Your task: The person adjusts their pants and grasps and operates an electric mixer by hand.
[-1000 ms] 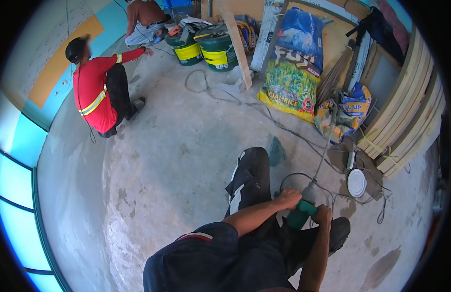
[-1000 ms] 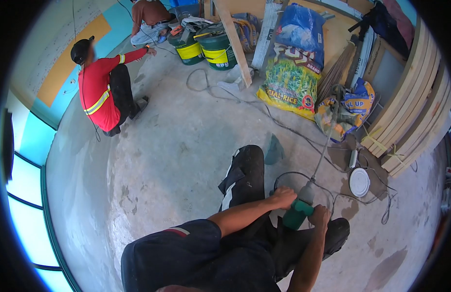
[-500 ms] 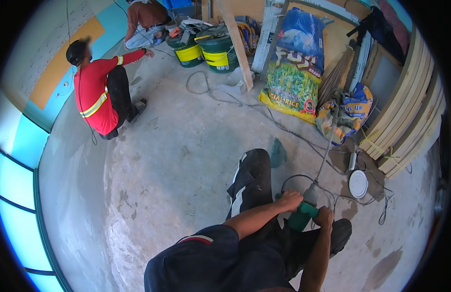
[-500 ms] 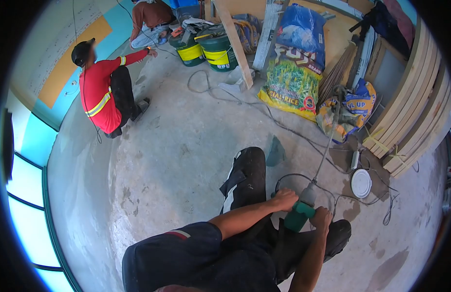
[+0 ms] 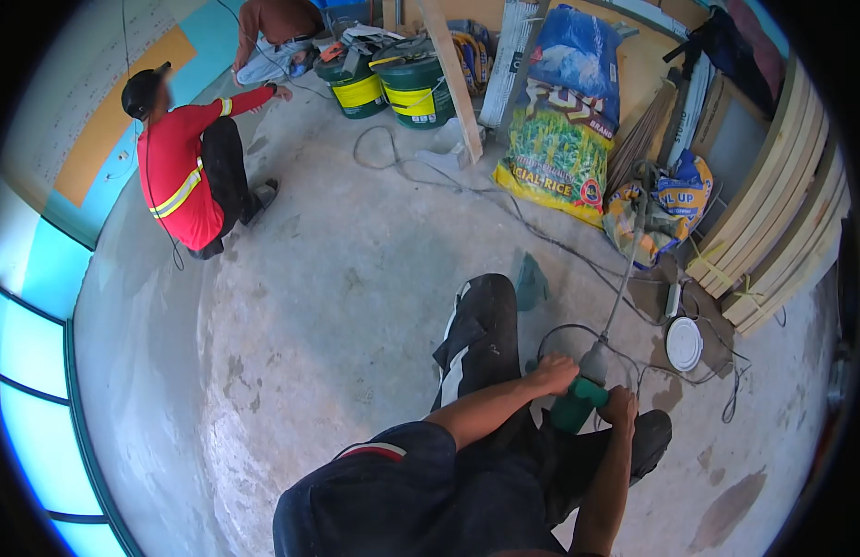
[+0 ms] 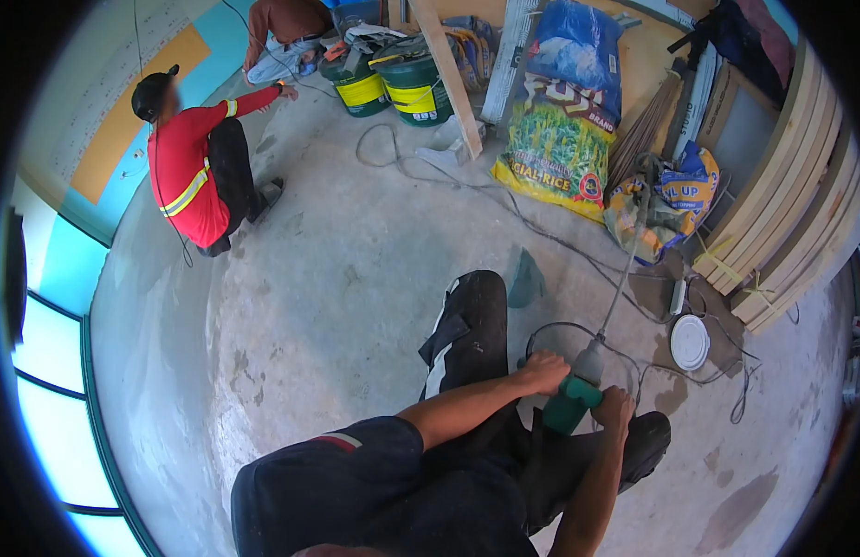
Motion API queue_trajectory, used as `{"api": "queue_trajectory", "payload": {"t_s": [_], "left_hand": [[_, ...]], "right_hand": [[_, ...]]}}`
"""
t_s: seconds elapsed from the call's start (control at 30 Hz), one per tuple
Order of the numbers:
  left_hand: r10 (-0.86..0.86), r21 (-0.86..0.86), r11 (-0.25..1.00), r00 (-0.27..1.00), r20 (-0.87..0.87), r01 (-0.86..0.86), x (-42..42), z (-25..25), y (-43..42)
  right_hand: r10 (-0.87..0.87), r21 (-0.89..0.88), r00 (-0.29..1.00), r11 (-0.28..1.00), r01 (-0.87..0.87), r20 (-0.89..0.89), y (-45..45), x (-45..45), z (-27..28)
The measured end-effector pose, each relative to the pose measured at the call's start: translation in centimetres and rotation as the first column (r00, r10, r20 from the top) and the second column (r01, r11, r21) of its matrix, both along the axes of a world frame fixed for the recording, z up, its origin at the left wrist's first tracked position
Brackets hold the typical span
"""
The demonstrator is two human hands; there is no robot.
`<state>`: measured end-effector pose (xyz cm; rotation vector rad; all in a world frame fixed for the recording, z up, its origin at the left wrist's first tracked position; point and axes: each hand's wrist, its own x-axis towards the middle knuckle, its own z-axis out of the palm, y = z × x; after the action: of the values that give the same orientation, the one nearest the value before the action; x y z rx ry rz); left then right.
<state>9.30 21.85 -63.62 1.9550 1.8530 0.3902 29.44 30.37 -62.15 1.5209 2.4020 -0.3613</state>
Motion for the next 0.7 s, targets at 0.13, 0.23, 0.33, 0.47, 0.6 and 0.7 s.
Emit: {"api": "queue_trajectory", "payload": {"t_s": [0.13,0.23,0.33,0.47,0.6,0.7], "left_hand": [[-0.018,-0.089,0.996,1.000,-0.010,0.017,0.0,0.3,0.3],[-0.017,-0.103,0.995,1.000,-0.001,0.017,0.0,-0.2,0.4],[-0.014,-0.088,0.996,1.000,0.019,0.016,0.1,-0.7,0.4],[-0.040,-0.158,0.987,0.999,0.016,0.042,0.0,-0.1,0.5],[-0.025,-0.117,0.993,0.999,0.024,0.028,0.0,-0.1,0.2],[-0.034,-0.113,0.993,0.999,0.016,0.036,0.1,-0.9,0.3]], "right_hand": [[0.008,0.016,1.000,1.000,-0.008,0.005,0.0,0.0,0.1],[0.007,0.025,1.000,1.000,-0.007,0.001,-0.2,-0.1,0.2],[0.012,0.017,1.000,1.000,-0.012,0.011,0.0,0.1,0.1],[0.024,0.018,1.000,1.000,-0.024,0.017,0.1,0.2,-0.3],[0.032,0.035,0.999,0.999,-0.032,0.003,0.1,0.4,-0.8],[0.012,0.030,1.000,0.999,-0.012,0.010,0.1,0.3,-0.6]]}}
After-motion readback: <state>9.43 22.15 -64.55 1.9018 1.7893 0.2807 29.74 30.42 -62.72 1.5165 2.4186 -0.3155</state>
